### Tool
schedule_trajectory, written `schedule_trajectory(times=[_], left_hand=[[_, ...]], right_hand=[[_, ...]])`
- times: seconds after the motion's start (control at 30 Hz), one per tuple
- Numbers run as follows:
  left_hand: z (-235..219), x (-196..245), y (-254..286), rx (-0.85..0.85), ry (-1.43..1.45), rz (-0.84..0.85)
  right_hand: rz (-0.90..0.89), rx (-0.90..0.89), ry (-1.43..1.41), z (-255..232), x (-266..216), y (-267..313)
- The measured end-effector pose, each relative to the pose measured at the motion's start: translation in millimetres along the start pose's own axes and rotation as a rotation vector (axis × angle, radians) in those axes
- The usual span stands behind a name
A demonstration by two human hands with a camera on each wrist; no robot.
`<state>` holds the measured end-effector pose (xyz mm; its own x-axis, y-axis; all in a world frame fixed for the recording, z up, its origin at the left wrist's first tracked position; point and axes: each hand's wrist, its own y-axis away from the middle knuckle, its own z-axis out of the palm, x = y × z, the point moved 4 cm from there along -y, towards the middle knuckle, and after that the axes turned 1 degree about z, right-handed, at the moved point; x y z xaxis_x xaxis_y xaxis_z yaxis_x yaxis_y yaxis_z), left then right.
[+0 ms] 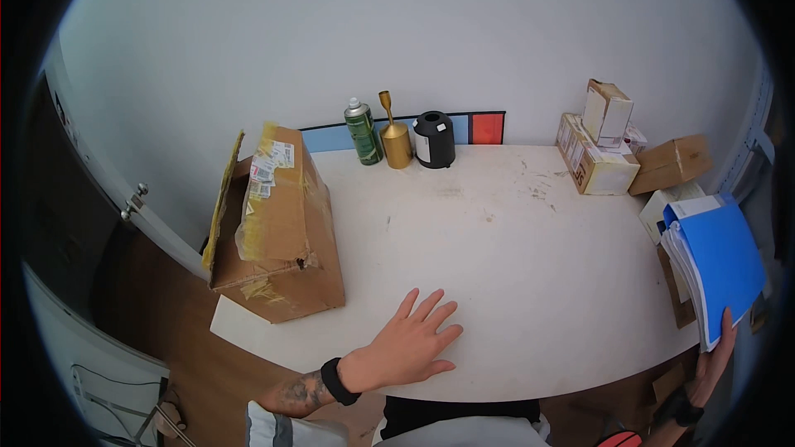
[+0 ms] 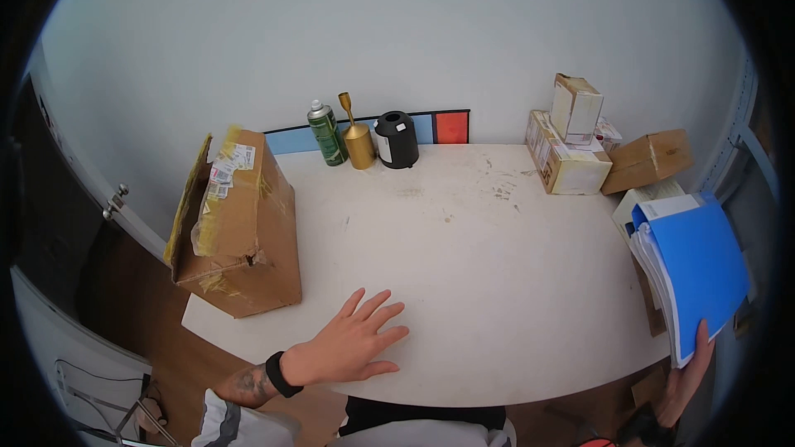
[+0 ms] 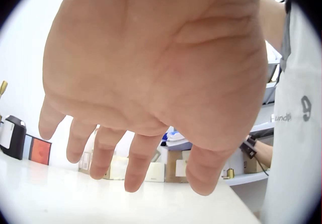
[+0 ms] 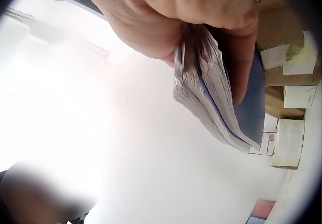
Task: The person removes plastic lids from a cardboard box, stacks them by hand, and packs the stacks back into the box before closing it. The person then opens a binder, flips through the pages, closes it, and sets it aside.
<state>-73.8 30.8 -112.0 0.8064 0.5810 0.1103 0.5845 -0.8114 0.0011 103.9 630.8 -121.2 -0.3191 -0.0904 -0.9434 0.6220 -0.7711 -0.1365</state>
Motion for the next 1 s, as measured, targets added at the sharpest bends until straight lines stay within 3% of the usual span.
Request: schedule_trajectory(times=[0.03, 0.1, 0.13, 0.2, 0.23, 0.3, 0.37, 0.4, 0.43, 0.5, 0.53, 0.6, 0.63, 0.67, 0.73, 0.83, 0.9, 0.93, 1.0], left_hand=[[10.4, -15.5, -4.7, 0.011, 0.002, -0.036], [26.6, -48.4, -3.6, -0.004, -0.053, -0.200], [30.8, -53.5, -2.5, -0.002, -0.053, -0.215], [30.4, -60.7, -1.6, 0.084, 0.017, -0.230], [28.1, -57.6, -3.7, 0.082, 0.016, -0.229], [13.5, -41.1, -13.4, 0.333, 0.605, -0.086], [13.2, -26.0, -21.3, 0.368, 0.677, -0.058], [14.2, -19.8, -24.8, 0.410, 0.750, -0.045], [17.0, -13.6, -28.5, 0.397, 0.756, -0.018], [25.8, -5.1, -34.0, 0.268, 0.394, -0.075], [27.6, -2.1, -34.8, 0.254, 0.405, -0.063], [28.4, -2.5, -36.1, 0.254, 0.193, -0.187], [27.9, -2.9, -37.4, 0.250, 0.189, -0.172], [28.6, -5.9, -35.8, 0.237, 0.179, -0.221], [26.8, -10.2, -35.4, 0.215, 0.154, -0.261], [13.7, -2.9, -26.4, 0.242, 0.156, -0.286], [0.7, 1.3, -16.5, 0.387, 0.347, -0.428], [5.3, 2.6, -13.1, 0.369, 0.335, -0.410], [15.0, -3.4, 11.8, 0.635, 0.461, -0.600]], right_hand=[[-0.050, 0.044, 0.083, 26.3, -6.3, 25.7], [-0.164, -0.065, 0.093, 53.8, 3.8, 65.8], [-0.160, -0.132, 0.252, 57.0, 5.0, 75.1], [-0.049, -0.303, 0.271, 82.6, 15.3, 97.8], [-0.047, -0.302, 0.271, 102.0, 18.4, 110.2], [0.090, -0.441, 0.167, 163.1, 33.9, 126.0], [0.354, -0.552, 0.044, 210.7, 57.6, 129.4], [0.372, -0.692, 0.041, 231.5, 71.6, 125.4], [0.391, -0.833, 0.041, 248.7, 85.0, 121.3], [0.458, -0.903, 0.028, 269.9, 101.1, 117.9], [0.466, -0.883, 0.033, 272.9, 110.4, 107.9], [0.574, -1.103, 0.260, 279.1, 125.2, 92.7], [0.602, -1.159, 0.582, 281.8, 115.1, 85.8], [0.600, -1.145, 0.571, 287.7, 111.8, 72.3], [0.649, -1.283, 1.078, 287.5, 122.7, 50.7], [0.238, -1.029, 0.973, 305.6, 122.8, 12.5], [-0.146, -0.936, 0.988, 322.7, 119.7, -7.3], [-0.200, -0.916, 0.990, 331.5, 119.8, -12.0], [-0.238, -0.880, 0.982, 342.7, 128.9, -17.6]])
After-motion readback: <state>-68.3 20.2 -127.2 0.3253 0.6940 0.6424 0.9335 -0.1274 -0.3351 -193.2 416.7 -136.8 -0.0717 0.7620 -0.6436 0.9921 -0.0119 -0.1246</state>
